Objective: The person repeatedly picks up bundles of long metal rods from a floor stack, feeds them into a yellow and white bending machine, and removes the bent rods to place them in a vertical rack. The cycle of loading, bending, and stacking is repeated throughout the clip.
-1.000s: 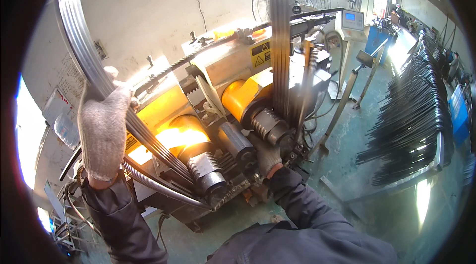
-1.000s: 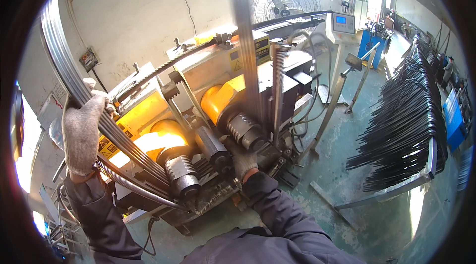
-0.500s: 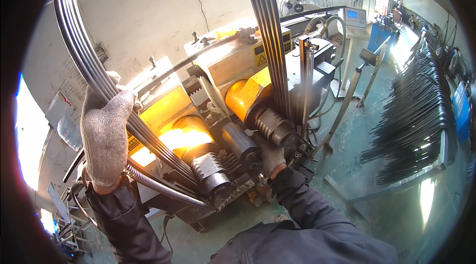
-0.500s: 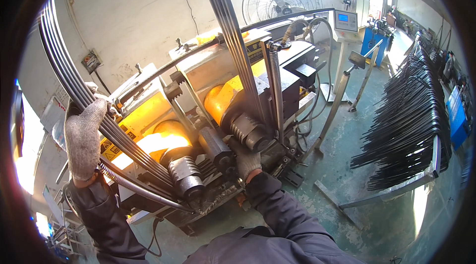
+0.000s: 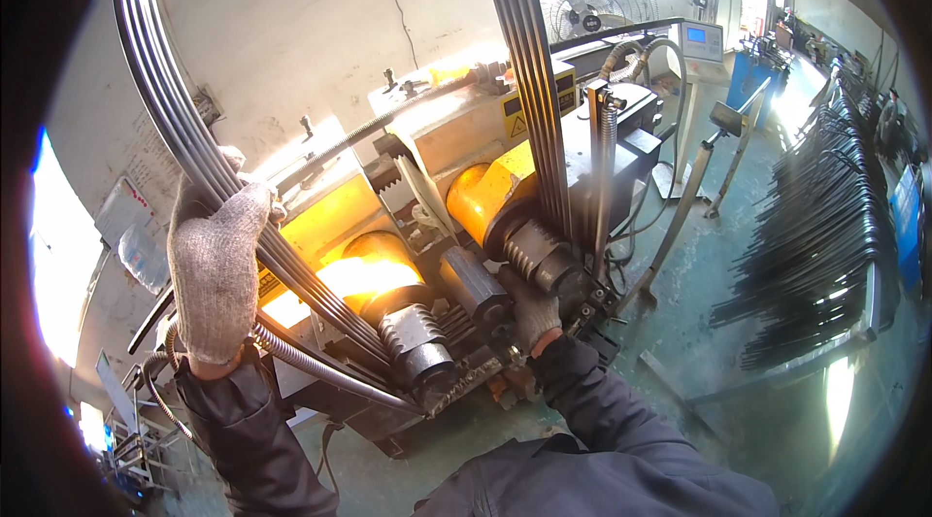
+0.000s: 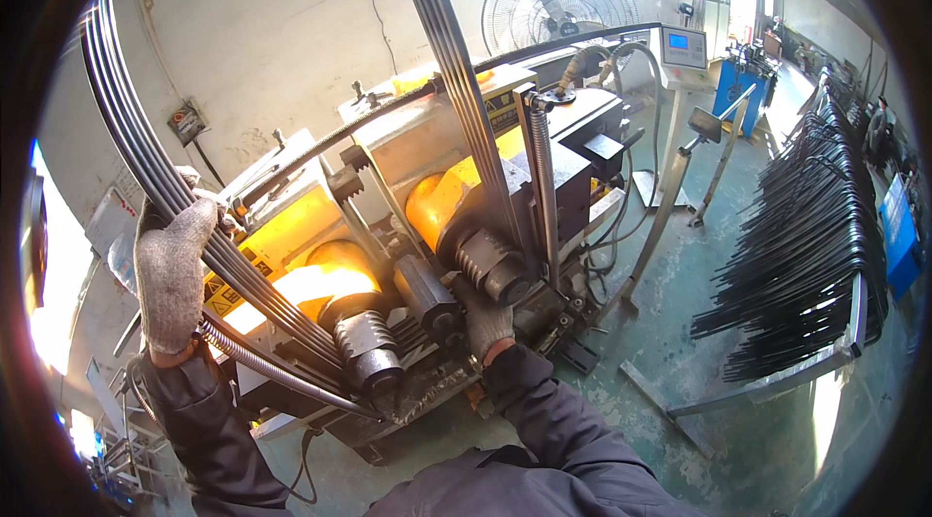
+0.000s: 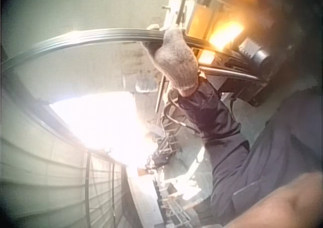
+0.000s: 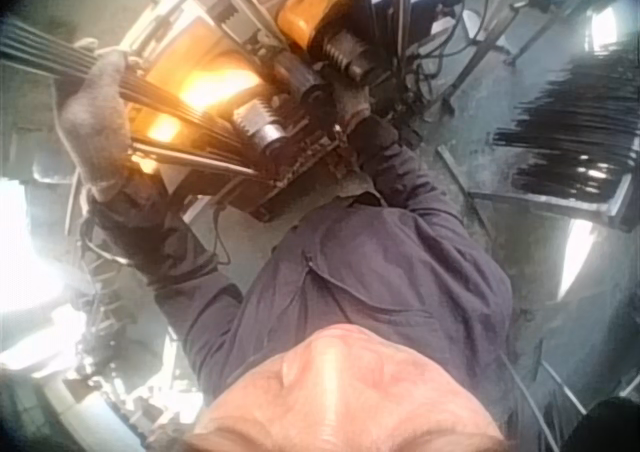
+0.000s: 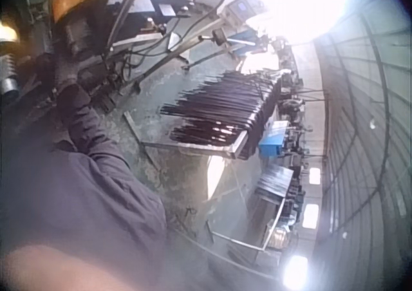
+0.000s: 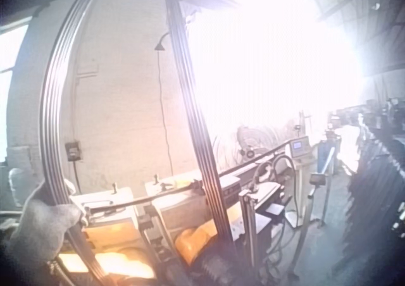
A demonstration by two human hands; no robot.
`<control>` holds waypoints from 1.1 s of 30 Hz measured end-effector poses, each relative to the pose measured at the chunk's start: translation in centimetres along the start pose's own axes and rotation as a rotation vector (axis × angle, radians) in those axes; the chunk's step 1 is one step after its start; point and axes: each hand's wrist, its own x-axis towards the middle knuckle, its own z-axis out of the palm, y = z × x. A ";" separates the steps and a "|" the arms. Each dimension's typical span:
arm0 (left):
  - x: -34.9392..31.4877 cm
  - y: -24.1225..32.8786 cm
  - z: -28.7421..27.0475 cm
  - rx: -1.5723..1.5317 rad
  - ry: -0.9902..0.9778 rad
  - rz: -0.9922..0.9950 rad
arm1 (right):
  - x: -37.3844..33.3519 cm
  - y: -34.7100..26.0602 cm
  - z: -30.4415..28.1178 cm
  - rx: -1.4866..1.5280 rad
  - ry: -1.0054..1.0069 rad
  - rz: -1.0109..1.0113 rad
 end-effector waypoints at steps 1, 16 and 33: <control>0.1 0.0 0.0 -0.016 -0.009 0.000 | 0.2 0.4 -0.1 0.021 0.005 0.001; 0.2 2.4 -0.4 0.160 -0.034 -0.095 | 1.1 3.0 -0.8 -0.387 0.019 -0.233; -0.1 2.3 -3.9 0.282 -0.156 -0.237 | 0.2 3.2 -1.0 -0.012 -0.045 -0.120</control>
